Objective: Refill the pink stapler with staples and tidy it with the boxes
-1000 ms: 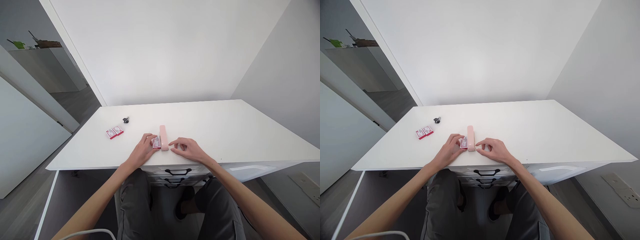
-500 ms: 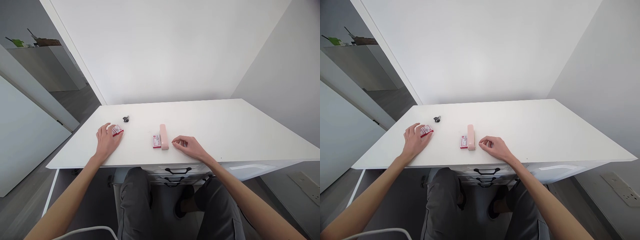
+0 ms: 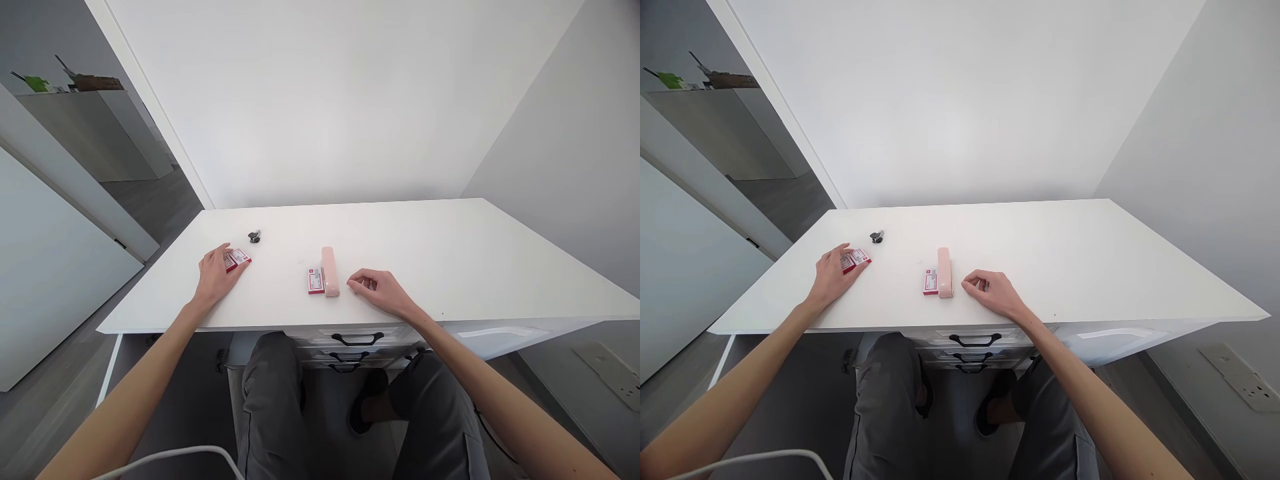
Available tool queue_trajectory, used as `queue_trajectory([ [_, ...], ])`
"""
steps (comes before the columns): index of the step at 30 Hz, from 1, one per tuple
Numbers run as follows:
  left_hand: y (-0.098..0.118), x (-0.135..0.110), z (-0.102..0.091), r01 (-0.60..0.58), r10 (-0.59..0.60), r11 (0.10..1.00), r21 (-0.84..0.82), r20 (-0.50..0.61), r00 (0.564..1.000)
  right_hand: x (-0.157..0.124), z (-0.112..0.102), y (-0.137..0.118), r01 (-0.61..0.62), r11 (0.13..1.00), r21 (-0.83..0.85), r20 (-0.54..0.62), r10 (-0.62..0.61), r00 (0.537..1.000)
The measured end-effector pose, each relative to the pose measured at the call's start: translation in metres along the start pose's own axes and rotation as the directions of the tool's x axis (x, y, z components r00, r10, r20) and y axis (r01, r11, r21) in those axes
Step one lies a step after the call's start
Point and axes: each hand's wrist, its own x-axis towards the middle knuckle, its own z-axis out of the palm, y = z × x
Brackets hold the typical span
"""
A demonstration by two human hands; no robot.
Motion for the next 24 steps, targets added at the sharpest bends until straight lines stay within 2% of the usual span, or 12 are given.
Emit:
queue_trajectory([
  [3,0.014,-0.01,-0.001,-0.049,0.049,0.998,-0.039,0.003,0.999,0.0,0.0,0.0,0.003,1.0,-0.004,-0.007,-0.003,1.0],
  [6,0.043,-0.025,0.004,-0.16,0.162,0.977,-0.141,0.003,0.987,0.0,0.0,-0.001,0.001,1.0,-0.004,-0.015,-0.001,1.0],
  [9,0.081,-0.037,0.014,-0.276,0.308,0.926,-0.259,0.094,0.947,-0.001,-0.001,-0.003,-0.005,1.0,0.0,-0.021,0.005,1.0],
  [11,0.106,-0.041,0.02,-0.334,0.399,0.888,-0.316,0.169,0.901,-0.001,-0.001,-0.004,-0.005,1.0,0.004,-0.022,0.006,1.0],
  [14,0.129,-0.04,0.026,-0.358,0.458,0.863,-0.356,0.254,0.852,-0.001,-0.001,-0.004,-0.001,1.0,0.01,-0.033,0.002,0.999],
  [17,0.137,-0.036,0.031,-0.347,0.454,0.87,-0.349,0.296,0.841,0.0,-0.001,-0.004,-0.001,1.0,0.015,-0.04,0.002,0.999],
  [24,0.134,-0.035,0.033,-0.338,0.449,0.878,-0.34,0.337,0.827,0.001,0.0,-0.003,-0.004,1.0,0.005,-0.041,0.004,0.999],
])
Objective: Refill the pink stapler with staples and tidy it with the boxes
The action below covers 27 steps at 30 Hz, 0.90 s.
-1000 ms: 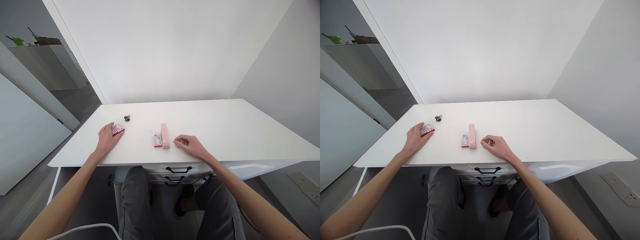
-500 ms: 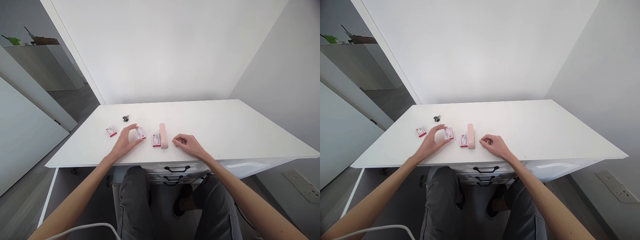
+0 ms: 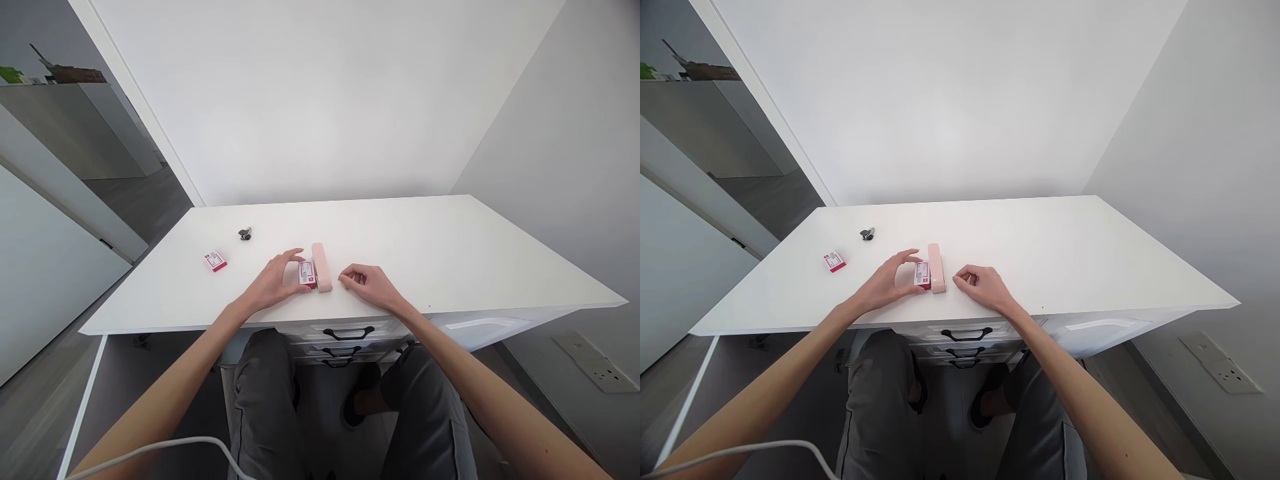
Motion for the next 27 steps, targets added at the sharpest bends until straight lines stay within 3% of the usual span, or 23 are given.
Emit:
queue_trajectory([
  [4,-0.003,-0.004,-0.002,-0.017,0.017,1.0,-0.009,-0.032,0.999,-0.001,-0.001,-0.001,0.024,1.0,-0.02,0.031,-0.023,0.999],
  [13,-0.012,-0.009,-0.001,0.108,-0.11,0.991,-0.081,-0.013,0.994,-0.002,0.0,-0.003,0.071,0.995,-0.067,0.083,-0.065,0.994],
  [27,-0.008,-0.008,0.0,0.123,-0.123,0.986,-0.114,0.003,0.992,-0.001,0.001,0.001,0.118,0.989,-0.091,0.092,-0.11,0.99],
])
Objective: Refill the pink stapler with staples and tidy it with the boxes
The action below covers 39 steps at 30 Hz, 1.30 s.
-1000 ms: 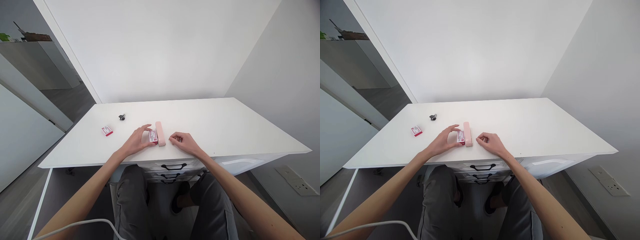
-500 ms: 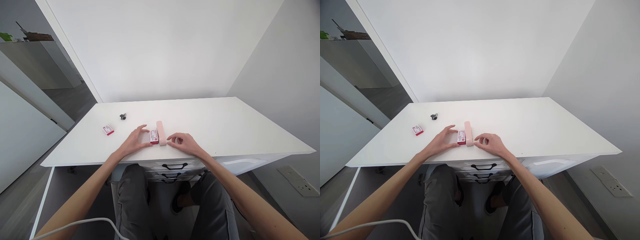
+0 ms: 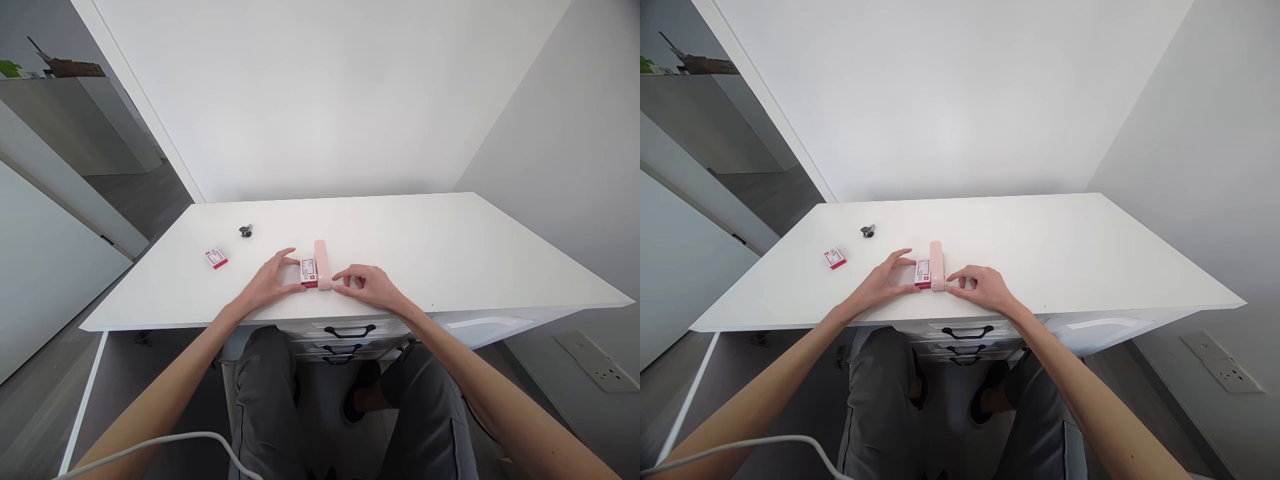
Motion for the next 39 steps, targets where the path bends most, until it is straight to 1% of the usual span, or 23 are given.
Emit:
queue_trajectory([
  [3,0.0,-0.003,-0.001,-0.019,0.019,1.0,-0.016,-0.014,1.0,0.0,0.0,0.001,0.001,1.0,0.003,0.005,-0.001,1.0],
  [5,-0.004,-0.006,-0.005,-0.04,0.04,0.999,-0.001,-0.083,0.996,0.0,0.0,0.002,-0.004,1.0,0.018,0.003,0.004,1.0],
  [6,-0.008,-0.008,-0.009,-0.046,0.049,0.999,0.027,-0.141,0.989,0.0,0.0,0.002,-0.009,1.0,0.026,0.0,0.009,1.0],
  [7,-0.014,-0.01,-0.013,-0.042,0.056,0.997,0.069,-0.215,0.975,0.0,0.0,0.003,-0.013,0.999,0.033,-0.004,0.013,1.0],
  [9,-0.031,-0.015,-0.026,-0.005,0.075,0.981,0.194,-0.358,0.931,0.0,0.0,0.003,-0.018,0.999,0.041,-0.012,0.019,1.0],
  [10,-0.04,-0.017,-0.034,0.031,0.084,0.964,0.263,-0.416,0.905,-0.001,0.0,0.003,-0.019,0.999,0.041,-0.016,0.02,1.0],
  [11,-0.05,-0.02,-0.042,0.084,0.073,0.944,0.32,-0.451,0.889,-0.001,0.0,0.003,-0.02,0.999,0.04,-0.019,0.021,1.0],
  [13,-0.069,-0.026,-0.06,0.224,-0.011,0.902,0.368,-0.501,0.865,-0.001,0.0,0.003,-0.023,0.999,0.037,-0.023,0.024,0.999],
  [16,-0.092,-0.035,-0.083,0.396,-0.179,0.849,0.349,-0.515,0.838,0.0,0.0,0.002,-0.03,0.999,0.038,-0.02,0.031,0.999],
  [18,-0.1,-0.041,-0.094,0.456,-0.276,0.839,0.298,-0.488,0.828,0.0,0.0,0.002,-0.038,0.998,0.04,-0.018,0.039,0.999],
  [20,-0.102,-0.045,-0.098,0.473,-0.332,0.846,0.246,-0.452,0.828,0.0,0.0,0.002,-0.046,0.998,0.043,-0.017,0.047,0.999],
  [22,-0.095,-0.048,-0.095,0.442,-0.321,0.872,0.21,-0.437,0.841,0.0,0.0,0.002,-0.051,0.998,0.046,-0.015,0.051,0.999],
  [24,-0.08,-0.047,-0.086,0.355,-0.25,0.918,0.179,-0.432,0.866,0.0,0.0,0.002,-0.05,0.998,0.045,-0.016,0.051,0.999],
  [25,-0.069,-0.045,-0.08,0.292,-0.205,0.944,0.157,-0.416,0.886,0.0,0.0,0.002,-0.048,0.998,0.044,-0.018,0.049,0.999],
  [27,-0.043,-0.04,-0.067,0.183,-0.135,0.977,0.113,-0.341,0.93,-0.001,0.001,0.003,-0.044,0.998,0.044,-0.026,0.045,0.999],
  [29,-0.015,-0.032,-0.055,0.109,-0.082,0.988,0.105,-0.236,0.968,-0.001,0.001,0.003,-0.043,0.998,0.047,-0.032,0.045,0.998],
  [32,0.018,-0.019,-0.039,0.015,-0.003,0.995,0.098,-0.117,0.993,-0.001,0.001,0.003,-0.042,0.998,0.047,-0.037,0.043,0.998],
  [35,0.032,-0.007,-0.027,-0.054,0.059,0.993,0.109,-0.044,0.997,-0.001,-0.001,0.001,-0.044,0.998,0.04,-0.041,0.046,0.998],
  [39,0.031,0.003,-0.018,-0.06,0.058,0.992,0.111,0.018,0.998,0.0,-0.002,-0.001,-0.054,0.998,0.035,-0.04,0.055,0.998],
])
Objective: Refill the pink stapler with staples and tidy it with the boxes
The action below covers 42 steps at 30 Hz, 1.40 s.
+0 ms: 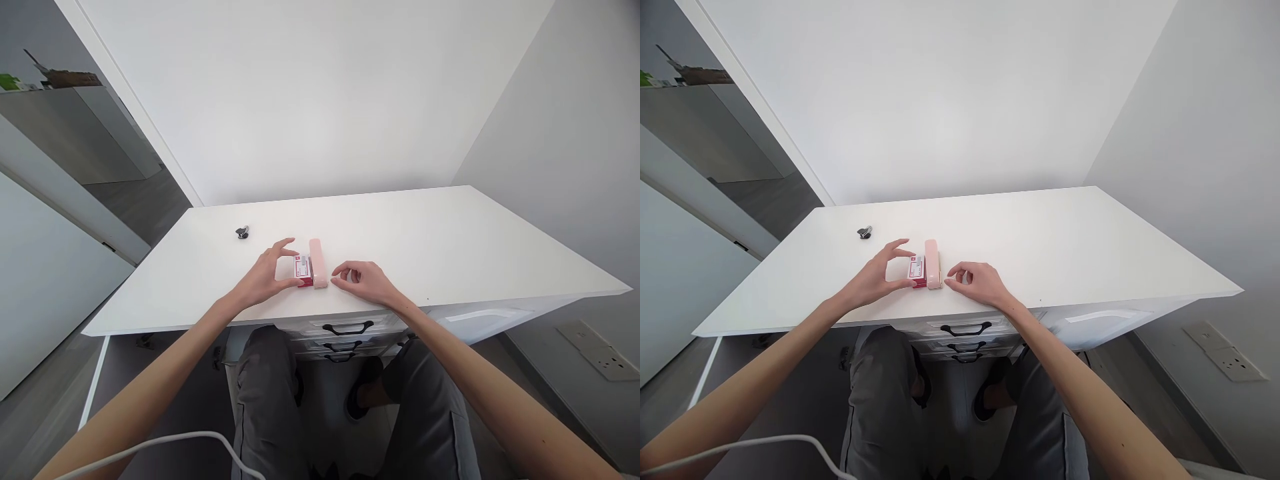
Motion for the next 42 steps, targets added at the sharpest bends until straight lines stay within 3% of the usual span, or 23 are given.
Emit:
queue_trajectory([
  [9,0.0,0.001,0.003,-0.012,0.012,1.0,0.01,-0.003,1.0,0.0,0.0,0.001,0.02,1.0,-0.004,-0.002,-0.02,1.0],
  [13,-0.008,0.004,0.0,0.027,-0.026,1.0,0.008,-0.117,0.993,-0.001,0.0,0.0,0.008,1.0,0.007,-0.002,-0.008,1.0],
  [18,-0.056,0.024,-0.019,0.2,-0.129,0.969,0.144,-0.394,0.91,0.0,0.0,0.0,-0.002,1.0,0.02,-0.013,0.002,1.0],
  [22,-0.104,0.041,-0.037,0.339,-0.238,0.905,0.255,-0.356,0.903,0.001,0.001,-0.001,0.001,1.0,0.019,-0.024,-0.001,1.0],
  [26,-0.128,0.051,-0.048,0.373,-0.3,0.87,0.323,-0.255,0.919,0.001,0.001,0.0,-0.001,1.0,0.012,-0.03,0.001,1.0],
  [35,-0.12,0.054,-0.042,0.323,-0.289,0.89,0.322,-0.151,0.946,0.002,0.0,0.0,-0.002,1.0,0.019,-0.038,0.003,0.999],
  [42,-0.079,0.047,-0.031,0.204,-0.204,0.954,0.218,-0.024,0.979,0.002,-0.001,-0.001,-0.008,1.0,0.029,-0.03,0.009,1.0],
])
